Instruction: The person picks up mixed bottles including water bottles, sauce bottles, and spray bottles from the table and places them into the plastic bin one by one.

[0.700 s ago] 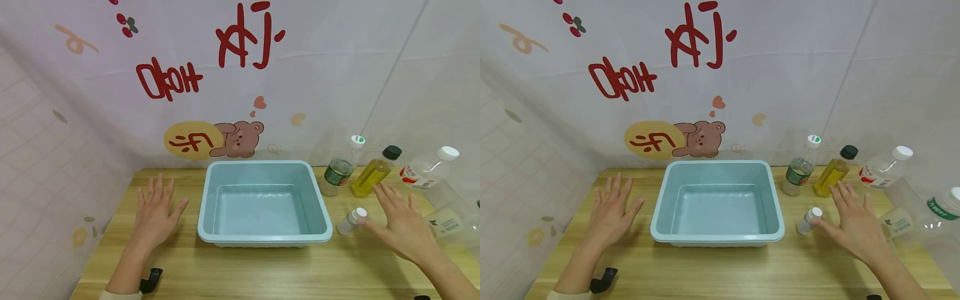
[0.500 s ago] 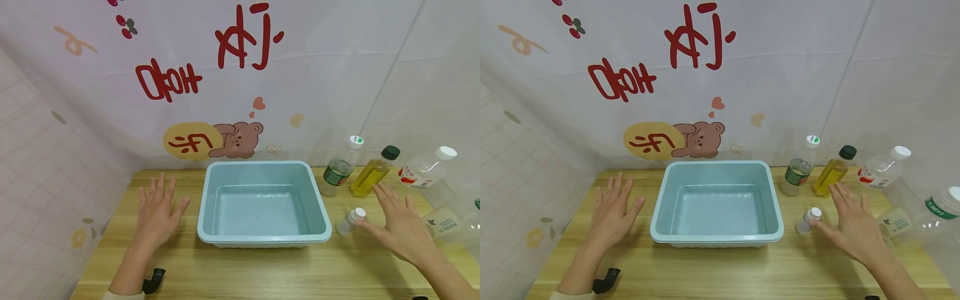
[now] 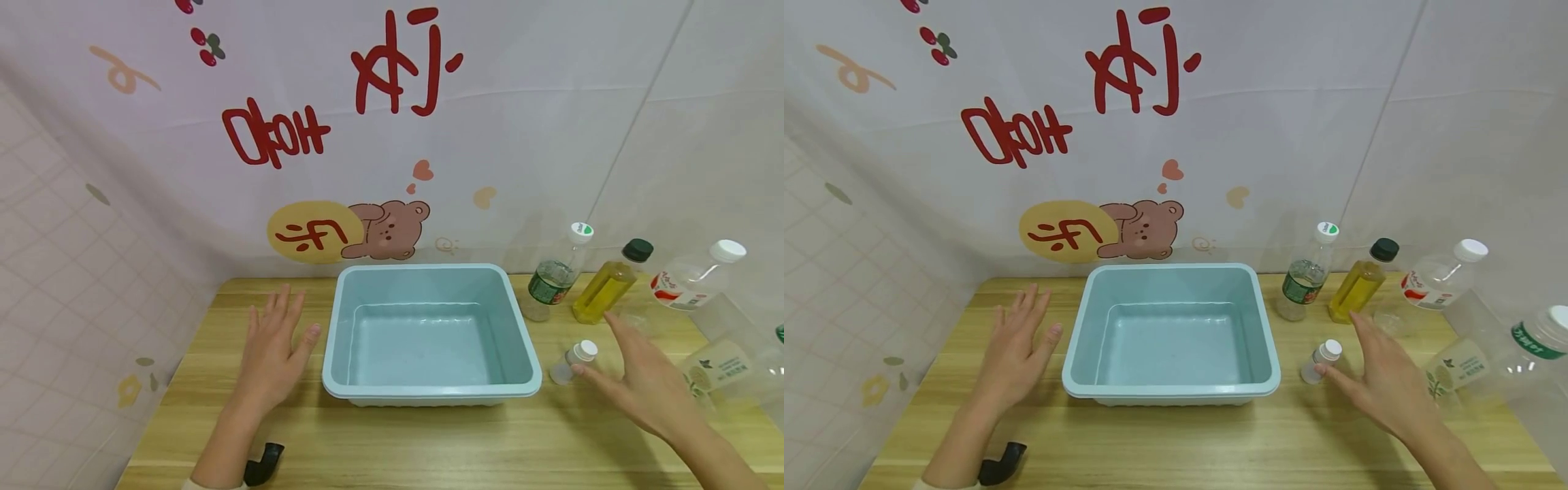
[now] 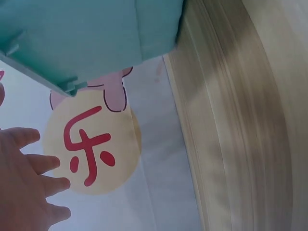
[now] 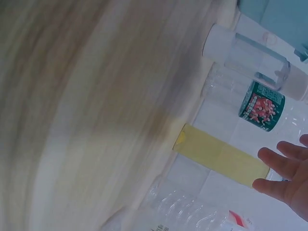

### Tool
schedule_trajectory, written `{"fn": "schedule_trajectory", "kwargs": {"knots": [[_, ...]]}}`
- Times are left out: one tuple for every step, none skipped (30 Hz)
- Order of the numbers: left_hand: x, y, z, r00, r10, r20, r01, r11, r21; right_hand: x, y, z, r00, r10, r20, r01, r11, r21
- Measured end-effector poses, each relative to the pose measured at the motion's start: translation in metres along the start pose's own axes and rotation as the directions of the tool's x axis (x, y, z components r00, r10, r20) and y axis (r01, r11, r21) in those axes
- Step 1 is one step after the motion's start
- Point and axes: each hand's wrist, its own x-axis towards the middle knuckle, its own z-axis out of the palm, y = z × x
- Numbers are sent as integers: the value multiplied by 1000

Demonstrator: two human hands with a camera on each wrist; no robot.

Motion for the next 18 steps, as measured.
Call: {"fn": "schedule_trajectory", "kwargs": {"knots": [[0, 1, 1, 1000, 5, -5, -5, 1000, -6, -1, -1, 1, 1000, 12, 8, -12, 1000, 8], [0, 2, 2, 1000, 11, -12, -11, 1000, -10, -1, -2, 1, 1000, 24, 14, -24, 1000, 9], [0, 3, 2, 1000, 14, -17, -14, 1000, -18, -1, -3, 2, 999, 34, 18, -34, 999, 8], [0, 4, 3, 1000, 17, -22, -17, 1000, -25, -1, -3, 3, 999, 46, 27, -46, 999, 8], [0, 6, 4, 999, 20, -26, -21, 999, -34, -1, -4, 3, 998, 54, 30, -54, 998, 10], [0, 7, 4, 999, 24, -31, -25, 999, -43, -1, -5, 4, 998, 61, 32, -61, 998, 8], [0, 8, 5, 999, 27, -37, -29, 998, -51, -1, -5, 5, 997, 66, 35, -67, 998, 9], [0, 9, 6, 999, 29, -42, -32, 998, -59, -1, -6, 6, 997, 71, 39, -72, 997, 12], [-1, 9, 6, 999, 29, -46, -32, 997, -70, -1, -6, 7, 996, 75, 41, -76, 997, 16], [-1, 10, 7, 998, 32, -53, -37, 996, -81, -1, -7, 8, 996, 79, 44, -80, 997, 17], [-1, 11, 7, 998, 34, -59, -40, 995, -95, -2, -8, 9, 996, 81, 43, -82, 996, 21], [-2, 12, 8, 998, 32, -62, -39, 993, -111, -2, -8, 9, 995, 84, 48, -85, 996, 24], [-2, 12, 8, 997, 32, -63, -40, 991, -128, -2, -9, 10, 995, 84, 48, -86, 996, 27], [-3, 13, 9, 997, 31, -65, -40, 989, -146, -2, -9, 11, 995, 86, 48, -87, 996, 28], [-3, 13, 9, 998, 29, -64, -39, 986, -162, -3, -10, 11, 995, 87, 48, -88, 996, 29], [-3, 14, 9, 997, 30, -66, -41, 984, -176, -3, -10, 11, 995, 87, 47, -88, 996, 32], [-4, 14, 10, 998, 29, -65, -40, 981, -188, -3, -11, 12, 995, 88, 48, -90, 995, 35], [-4, 14, 10, 997, 29, -65, -41, 979, -200, -3, -11, 12, 995, 90, 50, -92, 995, 36]]}}
